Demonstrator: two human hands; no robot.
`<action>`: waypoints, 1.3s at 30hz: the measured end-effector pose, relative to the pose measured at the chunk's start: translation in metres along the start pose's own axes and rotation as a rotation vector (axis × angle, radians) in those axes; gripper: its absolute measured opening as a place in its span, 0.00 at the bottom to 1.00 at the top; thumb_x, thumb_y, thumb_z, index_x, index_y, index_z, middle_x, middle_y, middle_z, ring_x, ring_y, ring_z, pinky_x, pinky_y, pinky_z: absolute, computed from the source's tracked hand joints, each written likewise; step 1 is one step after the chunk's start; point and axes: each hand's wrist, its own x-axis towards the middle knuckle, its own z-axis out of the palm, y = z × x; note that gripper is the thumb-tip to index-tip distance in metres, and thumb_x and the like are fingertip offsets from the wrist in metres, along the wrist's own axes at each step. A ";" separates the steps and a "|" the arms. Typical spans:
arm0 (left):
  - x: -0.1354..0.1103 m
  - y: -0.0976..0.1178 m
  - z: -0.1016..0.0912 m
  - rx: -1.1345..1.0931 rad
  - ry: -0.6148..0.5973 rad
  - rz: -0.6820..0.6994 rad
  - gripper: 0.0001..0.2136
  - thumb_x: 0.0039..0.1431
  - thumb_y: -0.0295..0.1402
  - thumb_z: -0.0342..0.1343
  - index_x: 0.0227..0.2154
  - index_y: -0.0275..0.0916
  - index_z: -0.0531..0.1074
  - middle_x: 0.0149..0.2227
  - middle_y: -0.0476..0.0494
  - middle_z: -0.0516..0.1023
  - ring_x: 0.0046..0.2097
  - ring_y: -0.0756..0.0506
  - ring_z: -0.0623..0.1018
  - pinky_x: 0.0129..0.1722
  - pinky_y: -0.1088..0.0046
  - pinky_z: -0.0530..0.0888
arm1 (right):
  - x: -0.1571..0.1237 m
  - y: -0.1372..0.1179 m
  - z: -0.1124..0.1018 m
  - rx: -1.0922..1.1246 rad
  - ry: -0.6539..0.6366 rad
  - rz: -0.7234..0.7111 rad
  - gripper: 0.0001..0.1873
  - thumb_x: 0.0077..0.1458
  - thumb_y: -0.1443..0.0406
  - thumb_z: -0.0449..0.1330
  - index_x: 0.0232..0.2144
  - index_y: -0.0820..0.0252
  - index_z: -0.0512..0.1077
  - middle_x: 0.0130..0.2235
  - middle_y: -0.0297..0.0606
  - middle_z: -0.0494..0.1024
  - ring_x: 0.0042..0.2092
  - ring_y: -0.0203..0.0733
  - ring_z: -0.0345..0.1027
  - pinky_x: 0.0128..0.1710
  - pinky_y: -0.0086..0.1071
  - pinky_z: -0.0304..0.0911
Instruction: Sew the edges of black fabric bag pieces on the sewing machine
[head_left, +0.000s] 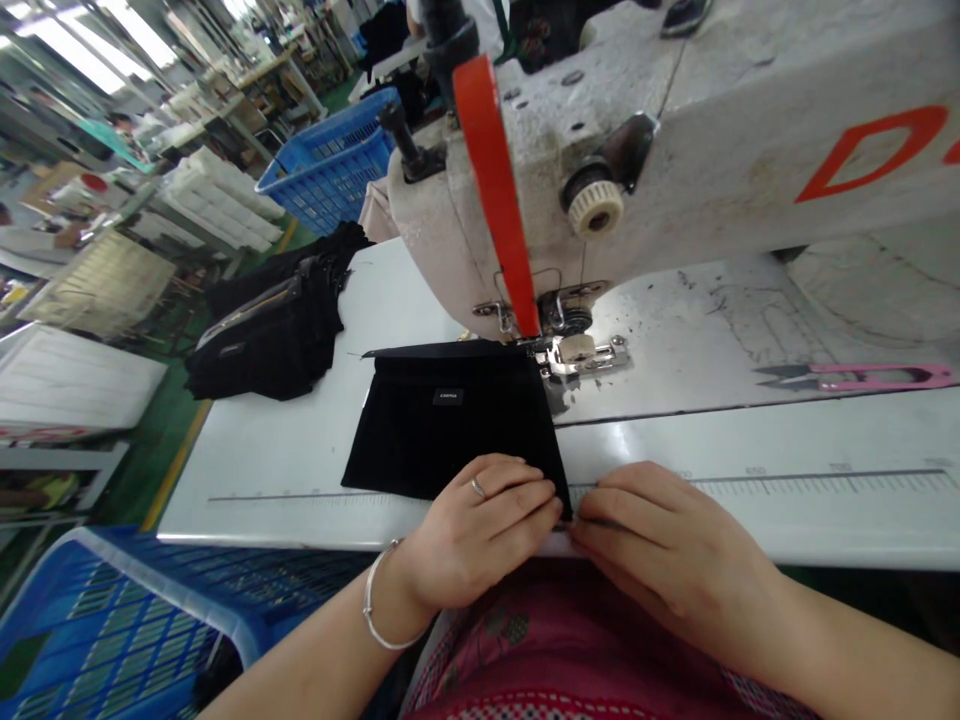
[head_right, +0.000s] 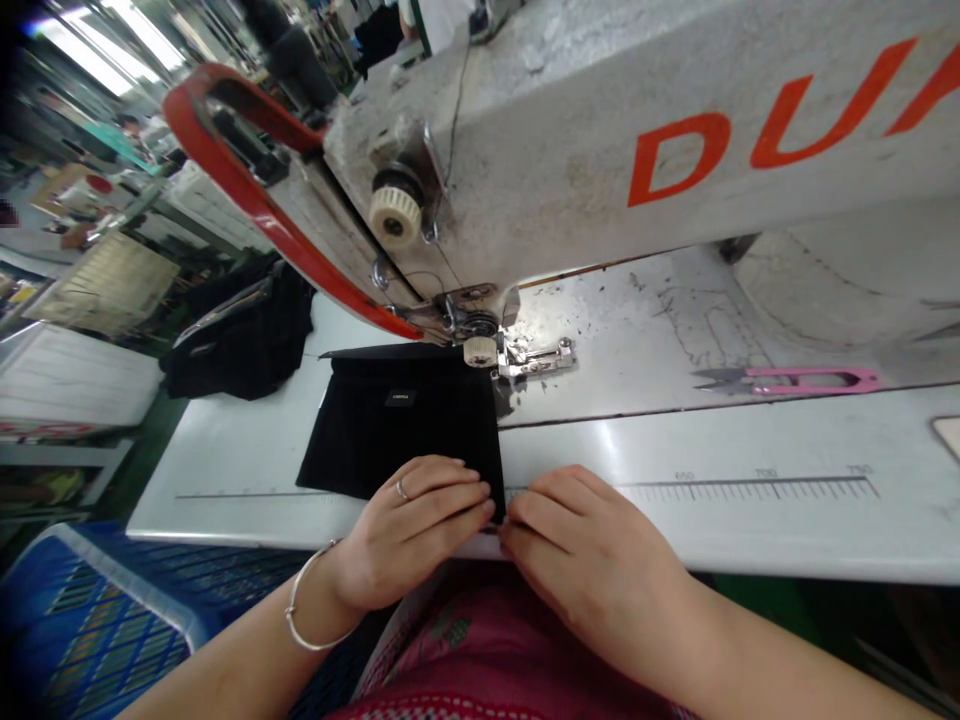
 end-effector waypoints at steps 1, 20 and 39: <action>0.000 -0.001 0.000 -0.004 -0.003 0.006 0.14 0.64 0.25 0.53 0.51 0.35 0.70 0.50 0.43 0.78 0.54 0.43 0.73 0.58 0.59 0.71 | 0.000 0.000 0.000 0.004 -0.007 0.003 0.09 0.62 0.72 0.54 0.37 0.61 0.74 0.36 0.38 0.75 0.39 0.42 0.66 0.39 0.40 0.65; 0.014 -0.020 -0.007 -0.124 0.021 0.005 0.09 0.63 0.23 0.53 0.44 0.34 0.73 0.47 0.42 0.80 0.53 0.45 0.76 0.56 0.66 0.74 | 0.009 0.006 -0.006 -0.047 0.011 0.008 0.16 0.60 0.70 0.58 0.50 0.60 0.72 0.51 0.40 0.75 0.52 0.45 0.66 0.50 0.43 0.67; 0.045 -0.091 -0.009 -0.020 0.019 0.039 0.10 0.65 0.25 0.52 0.42 0.40 0.77 0.46 0.44 0.81 0.51 0.48 0.78 0.56 0.67 0.73 | 0.056 0.055 -0.021 -0.248 -0.115 -0.016 0.14 0.62 0.64 0.55 0.49 0.58 0.72 0.49 0.40 0.76 0.49 0.48 0.70 0.48 0.47 0.69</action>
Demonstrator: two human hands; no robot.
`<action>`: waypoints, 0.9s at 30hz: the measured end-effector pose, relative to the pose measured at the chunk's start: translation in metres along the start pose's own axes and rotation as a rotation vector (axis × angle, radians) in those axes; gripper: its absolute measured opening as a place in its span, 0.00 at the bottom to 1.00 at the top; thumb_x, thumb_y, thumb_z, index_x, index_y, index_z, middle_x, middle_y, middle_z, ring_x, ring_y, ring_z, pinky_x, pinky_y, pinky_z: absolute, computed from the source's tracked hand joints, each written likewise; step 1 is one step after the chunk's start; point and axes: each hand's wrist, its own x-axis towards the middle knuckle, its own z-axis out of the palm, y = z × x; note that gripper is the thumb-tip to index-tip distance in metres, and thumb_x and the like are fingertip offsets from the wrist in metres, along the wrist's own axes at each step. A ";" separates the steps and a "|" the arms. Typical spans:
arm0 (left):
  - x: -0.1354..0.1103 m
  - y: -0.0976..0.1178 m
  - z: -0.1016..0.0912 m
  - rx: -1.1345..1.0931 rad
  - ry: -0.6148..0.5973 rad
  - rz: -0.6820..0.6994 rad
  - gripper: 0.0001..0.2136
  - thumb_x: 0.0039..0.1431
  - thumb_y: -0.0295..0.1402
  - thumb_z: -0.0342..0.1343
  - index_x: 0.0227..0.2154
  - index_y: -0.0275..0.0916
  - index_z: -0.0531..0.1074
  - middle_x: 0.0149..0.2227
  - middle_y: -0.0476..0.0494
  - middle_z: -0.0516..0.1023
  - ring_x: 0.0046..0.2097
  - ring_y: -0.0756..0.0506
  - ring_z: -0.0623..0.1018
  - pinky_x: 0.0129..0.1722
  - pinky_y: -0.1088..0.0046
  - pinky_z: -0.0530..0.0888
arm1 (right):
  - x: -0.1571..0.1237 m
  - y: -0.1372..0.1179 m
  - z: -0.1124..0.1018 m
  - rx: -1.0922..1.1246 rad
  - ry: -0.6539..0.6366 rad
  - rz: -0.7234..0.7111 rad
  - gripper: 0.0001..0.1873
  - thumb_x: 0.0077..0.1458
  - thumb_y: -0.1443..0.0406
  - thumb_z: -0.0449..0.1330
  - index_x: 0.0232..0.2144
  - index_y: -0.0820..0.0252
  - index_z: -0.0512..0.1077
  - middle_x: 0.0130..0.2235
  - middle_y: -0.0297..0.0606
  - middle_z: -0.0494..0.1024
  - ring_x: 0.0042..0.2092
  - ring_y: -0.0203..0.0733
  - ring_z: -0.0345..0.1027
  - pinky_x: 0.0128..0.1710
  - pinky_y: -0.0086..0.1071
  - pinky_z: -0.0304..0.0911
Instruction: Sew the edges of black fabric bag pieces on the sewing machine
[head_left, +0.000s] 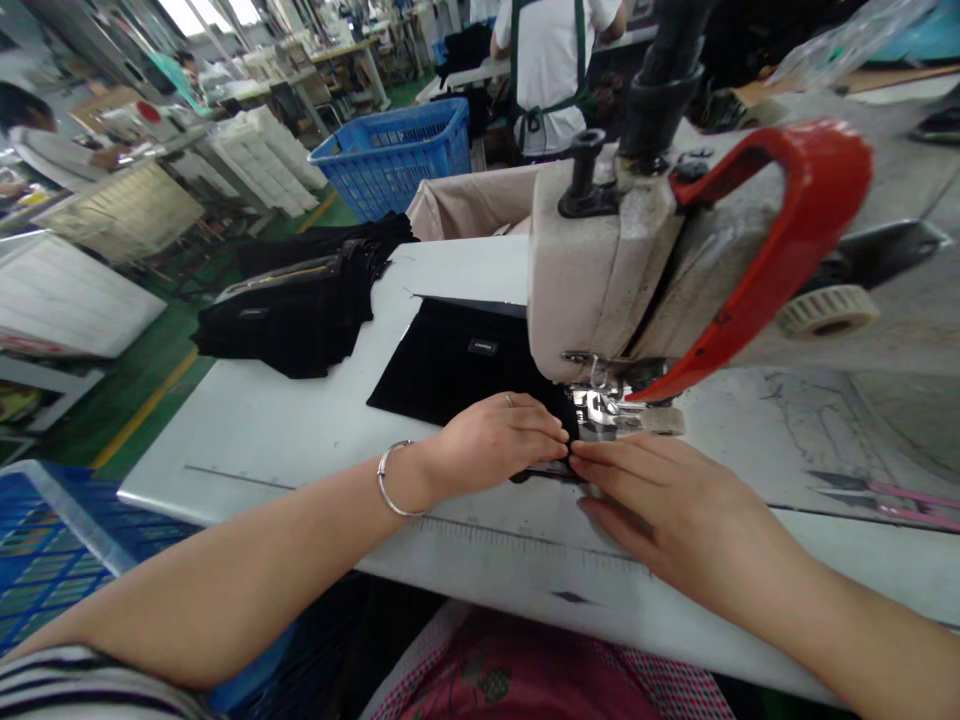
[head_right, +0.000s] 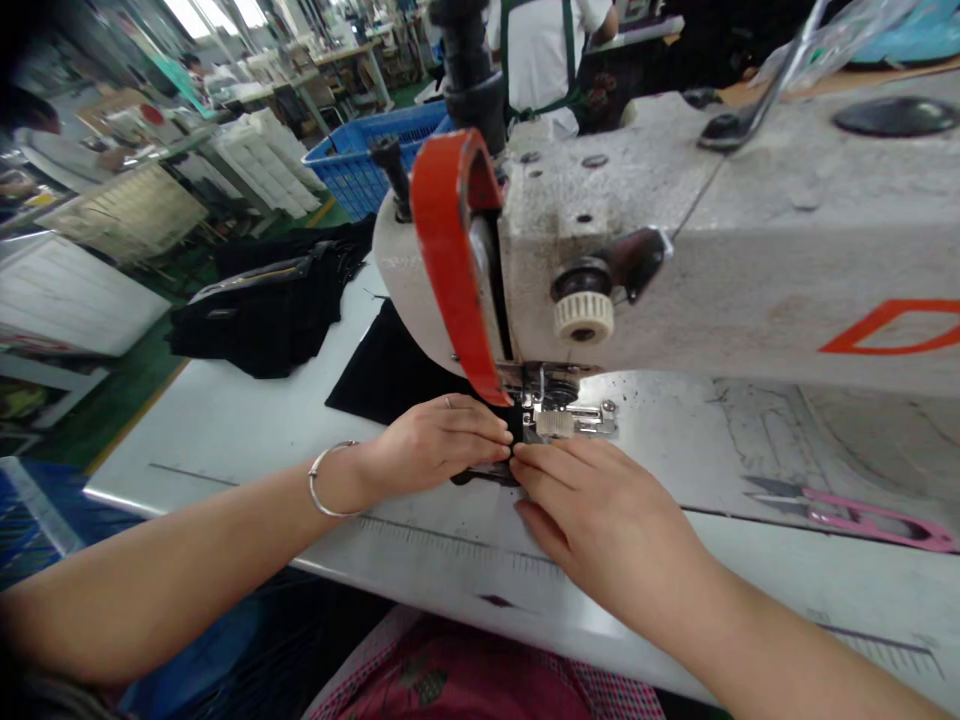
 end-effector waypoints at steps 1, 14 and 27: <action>0.001 -0.005 0.000 0.002 0.005 0.001 0.10 0.65 0.25 0.51 0.42 0.40 0.77 0.47 0.44 0.81 0.51 0.48 0.78 0.56 0.67 0.73 | 0.002 0.002 0.001 -0.015 0.001 0.008 0.15 0.62 0.63 0.55 0.49 0.59 0.72 0.50 0.40 0.76 0.49 0.48 0.70 0.48 0.47 0.69; 0.018 -0.041 0.001 -0.068 0.111 -0.199 0.09 0.64 0.27 0.54 0.36 0.42 0.80 0.42 0.47 0.81 0.48 0.46 0.79 0.52 0.67 0.75 | 0.011 0.010 0.014 -0.116 0.030 0.068 0.19 0.61 0.61 0.55 0.52 0.63 0.70 0.55 0.43 0.72 0.51 0.53 0.69 0.46 0.47 0.68; 0.019 -0.047 0.005 -0.022 0.116 -0.211 0.08 0.63 0.29 0.55 0.35 0.42 0.80 0.42 0.46 0.81 0.47 0.47 0.79 0.49 0.68 0.76 | 0.012 0.013 0.018 -0.088 0.037 0.081 0.16 0.64 0.62 0.52 0.51 0.59 0.72 0.55 0.38 0.73 0.51 0.49 0.69 0.47 0.44 0.67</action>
